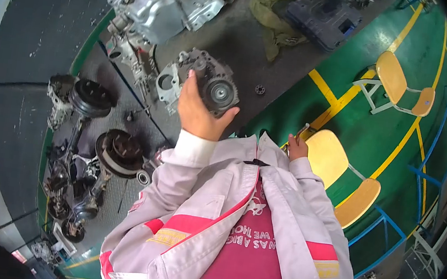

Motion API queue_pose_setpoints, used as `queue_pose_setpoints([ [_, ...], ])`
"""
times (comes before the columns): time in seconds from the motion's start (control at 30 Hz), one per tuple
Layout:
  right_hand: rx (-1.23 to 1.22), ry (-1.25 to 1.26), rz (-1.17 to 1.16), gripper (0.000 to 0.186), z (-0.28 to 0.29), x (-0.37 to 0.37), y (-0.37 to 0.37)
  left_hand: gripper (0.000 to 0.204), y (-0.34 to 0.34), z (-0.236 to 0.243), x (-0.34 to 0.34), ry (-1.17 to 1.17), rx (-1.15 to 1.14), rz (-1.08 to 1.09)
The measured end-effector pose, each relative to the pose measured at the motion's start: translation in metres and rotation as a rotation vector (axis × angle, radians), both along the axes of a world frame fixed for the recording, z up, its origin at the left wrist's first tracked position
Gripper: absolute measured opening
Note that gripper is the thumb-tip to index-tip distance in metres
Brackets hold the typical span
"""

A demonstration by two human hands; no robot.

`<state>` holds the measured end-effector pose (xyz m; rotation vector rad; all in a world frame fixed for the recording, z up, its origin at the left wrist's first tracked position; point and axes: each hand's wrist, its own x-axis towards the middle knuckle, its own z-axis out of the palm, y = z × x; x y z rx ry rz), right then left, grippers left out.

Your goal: The person handles internal gears and a metal gearbox housing by hand, then uses a curved metal tool to manipulate a shaft within the housing while working at a bench.

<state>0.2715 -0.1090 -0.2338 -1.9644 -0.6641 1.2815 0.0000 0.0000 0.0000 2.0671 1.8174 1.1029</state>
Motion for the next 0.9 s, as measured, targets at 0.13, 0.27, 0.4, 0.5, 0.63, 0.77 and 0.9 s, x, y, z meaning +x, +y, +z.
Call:
queue_pose_setpoints([
  [0.13, 0.060, 0.110, 0.110, 0.034, 0.002, -0.066, 0.023, 0.105, 0.009, 0.008, -0.021, 0.140, 0.082, 0.033],
  [0.27, -0.001, 0.003, 0.207, 0.036, 0.005, -0.039, 0.009, 0.097, -0.003, -0.010, -0.007, 0.060, 0.056, 0.079],
  [0.4, 0.015, 0.052, 0.177, 0.036, 0.009, -0.040, 0.009, 0.087, -0.001, -0.011, -0.005, 0.059, 0.069, 0.101],
  [0.5, -0.009, 0.078, 0.123, 0.035, 0.006, -0.033, 0.011, 0.077, 0.002, -0.017, -0.007, 0.080, 0.085, 0.095],
  [0.63, -0.023, 0.078, 0.097, 0.035, -0.002, -0.026, 0.010, 0.062, 0.003, -0.014, -0.007, 0.096, 0.104, 0.077],
  [0.77, -0.022, 0.061, 0.131, 0.036, -0.004, -0.021, 0.009, 0.058, 0.004, -0.011, -0.007, 0.063, 0.088, 0.059],
  [0.9, -0.006, 0.039, 0.136, 0.035, -0.001, -0.021, 0.010, 0.063, 0.004, 0.003, -0.004, 0.235, 0.024, 0.066],
])
